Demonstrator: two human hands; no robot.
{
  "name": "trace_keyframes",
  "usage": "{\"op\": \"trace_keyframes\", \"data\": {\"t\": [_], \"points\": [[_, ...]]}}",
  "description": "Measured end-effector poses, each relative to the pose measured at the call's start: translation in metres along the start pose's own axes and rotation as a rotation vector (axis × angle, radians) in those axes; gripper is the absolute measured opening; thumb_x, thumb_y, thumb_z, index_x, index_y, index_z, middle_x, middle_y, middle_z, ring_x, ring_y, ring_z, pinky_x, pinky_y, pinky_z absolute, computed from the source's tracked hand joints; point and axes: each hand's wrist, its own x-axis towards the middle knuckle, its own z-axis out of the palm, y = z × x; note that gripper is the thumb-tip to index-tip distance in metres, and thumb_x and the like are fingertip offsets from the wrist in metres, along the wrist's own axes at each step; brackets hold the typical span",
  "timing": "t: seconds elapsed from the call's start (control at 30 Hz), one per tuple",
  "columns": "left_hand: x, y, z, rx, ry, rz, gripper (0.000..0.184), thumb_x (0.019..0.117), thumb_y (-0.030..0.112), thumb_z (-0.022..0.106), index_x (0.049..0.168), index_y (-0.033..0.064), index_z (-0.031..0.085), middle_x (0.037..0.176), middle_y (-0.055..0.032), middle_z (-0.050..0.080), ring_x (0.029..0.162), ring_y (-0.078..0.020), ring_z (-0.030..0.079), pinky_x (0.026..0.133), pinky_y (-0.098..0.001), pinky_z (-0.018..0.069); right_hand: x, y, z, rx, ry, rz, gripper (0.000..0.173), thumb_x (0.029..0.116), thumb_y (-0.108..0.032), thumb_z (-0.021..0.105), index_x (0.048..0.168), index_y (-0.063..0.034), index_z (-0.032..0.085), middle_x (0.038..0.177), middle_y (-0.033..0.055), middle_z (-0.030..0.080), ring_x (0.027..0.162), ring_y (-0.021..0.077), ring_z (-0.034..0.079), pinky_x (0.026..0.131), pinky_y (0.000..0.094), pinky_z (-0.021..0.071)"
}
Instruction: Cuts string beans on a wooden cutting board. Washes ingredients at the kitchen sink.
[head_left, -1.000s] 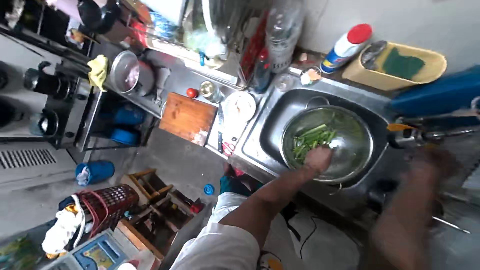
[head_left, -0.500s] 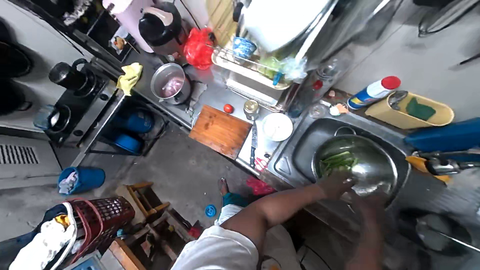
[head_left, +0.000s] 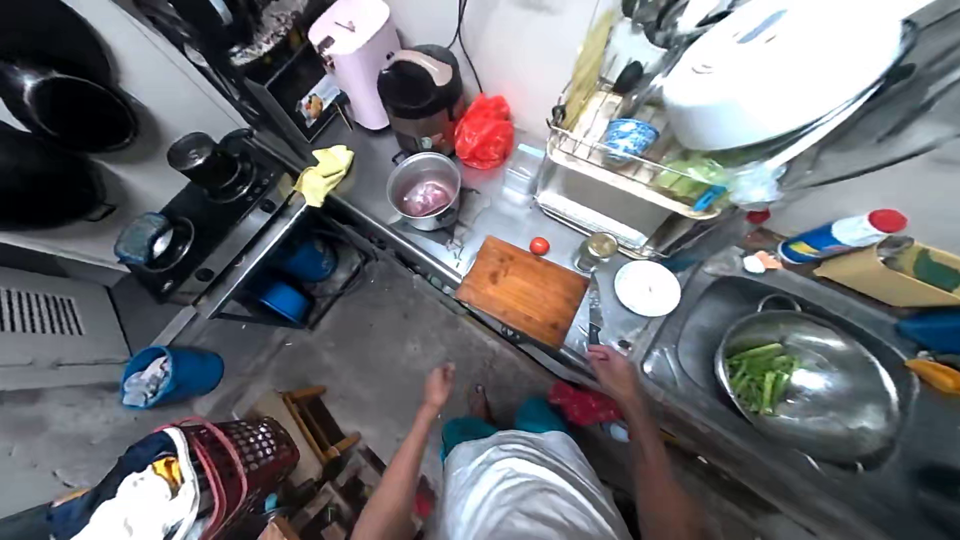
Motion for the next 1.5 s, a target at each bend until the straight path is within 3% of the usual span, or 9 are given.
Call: {"op": "trace_keyframes", "data": {"t": [0.13,0.33,0.6,0.77,0.9,1.0,1.1,1.23,1.5], "points": [[0.006,-0.024,-0.091,-0.011,0.252,-0.016,0.036,0.1085,0.026,0.049,0.129,0.0014,0.066,0.118,-0.0194,0.071,0.108,-0.0294,0.07,0.1,-0.0484,0.0547,0.036,-0.079,0.057,-0.129,-0.141,-0.097,0.033,0.1038,-0.03,0.06,0.124,-0.0064,0.07,0.111,0.0133,0.074,0.097,0.0251,0.073,0.091,0.0486,0.0586],[0.077,0.078,-0.189,0.069,0.432,0.309,0.031,0.1065,0.02,0.049,0.124,0.0045,0.069,0.123,-0.0148,0.068,0.11,-0.023,0.068,0.098,-0.0399,0.0562,0.083,-0.178,0.092,-0.163,-0.197,-0.256,0.028,0.1032,-0.029,0.062,0.117,-0.0086,0.074,0.113,0.0106,0.074,0.102,0.022,0.071,0.095,0.0447,0.0572],[0.203,0.189,-0.272,0.226,0.379,0.518,0.03,0.1024,0.009,0.056,0.13,0.0026,0.065,0.132,-0.0201,0.064,0.122,-0.0353,0.063,0.106,-0.0522,0.0503,0.142,-0.28,0.134,-0.161,-0.227,-0.393,0.028,0.1042,-0.03,0.059,0.119,-0.0101,0.074,0.115,0.0093,0.073,0.103,0.0192,0.07,0.097,0.0399,0.0561],[0.315,0.211,-0.302,0.384,0.242,0.626,0.03,0.0999,0.009,0.06,0.129,0.0023,0.065,0.135,-0.0219,0.062,0.128,-0.0394,0.058,0.111,-0.0557,0.0465,0.173,-0.328,0.177,-0.139,-0.229,-0.37,0.03,0.1045,-0.031,0.058,0.121,-0.0104,0.073,0.115,0.0094,0.072,0.098,0.0193,0.07,0.093,0.0383,0.0573],[0.401,0.218,-0.321,0.5,0.058,0.545,0.065,0.0905,0.017,0.074,0.149,0.0033,0.049,0.15,-0.029,0.047,0.136,-0.0468,0.05,0.112,-0.0624,0.043,0.203,-0.346,0.211,-0.136,-0.16,-0.298,0.032,0.1046,-0.031,0.058,0.123,-0.0089,0.072,0.117,0.0112,0.071,0.104,0.0219,0.069,0.098,0.0416,0.0549],[0.408,0.216,-0.328,0.463,0.008,0.548,0.057,0.0819,0.016,0.083,0.134,0.0045,0.063,0.142,-0.0282,0.055,0.124,-0.0485,0.058,0.101,-0.0674,0.0492,0.215,-0.356,0.227,-0.084,-0.049,-0.23,0.031,0.1036,-0.03,0.059,0.12,-0.0083,0.073,0.114,0.0115,0.073,0.103,0.0211,0.07,0.097,0.0407,0.0563],[0.415,0.228,-0.342,0.453,-0.075,0.513,0.049,0.0863,0.022,0.082,0.127,0.0018,0.065,0.133,-0.0266,0.061,0.122,-0.0455,0.06,0.102,-0.0649,0.049,0.227,-0.374,0.238,-0.064,0.024,-0.175,0.03,0.1036,-0.03,0.059,0.118,-0.0075,0.074,0.111,0.0111,0.073,0.099,0.0211,0.07,0.095,0.0403,0.0565],[0.418,0.236,-0.35,0.412,-0.109,0.569,0.025,0.0903,0.011,0.072,0.113,0.0002,0.071,0.113,-0.0265,0.07,0.109,-0.0448,0.066,0.095,-0.0652,0.0518,0.245,-0.396,0.246,-0.055,0.053,-0.094,0.029,0.1044,-0.029,0.057,0.118,-0.0086,0.073,0.112,0.0099,0.073,0.103,0.0216,0.069,0.099,0.043,0.0547],[0.427,0.229,-0.353,0.421,-0.187,0.86,0.024,0.0915,0.002,0.067,0.115,0.0015,0.071,0.126,-0.0194,0.067,0.12,-0.0364,0.063,0.107,-0.0564,0.0491,0.292,-0.416,0.268,-0.101,0.16,-0.101,0.024,0.0986,-0.015,0.065,0.121,-0.0089,0.072,0.124,0.0146,0.067,0.116,0.0318,0.065,0.1,0.0545,0.0534]]}}
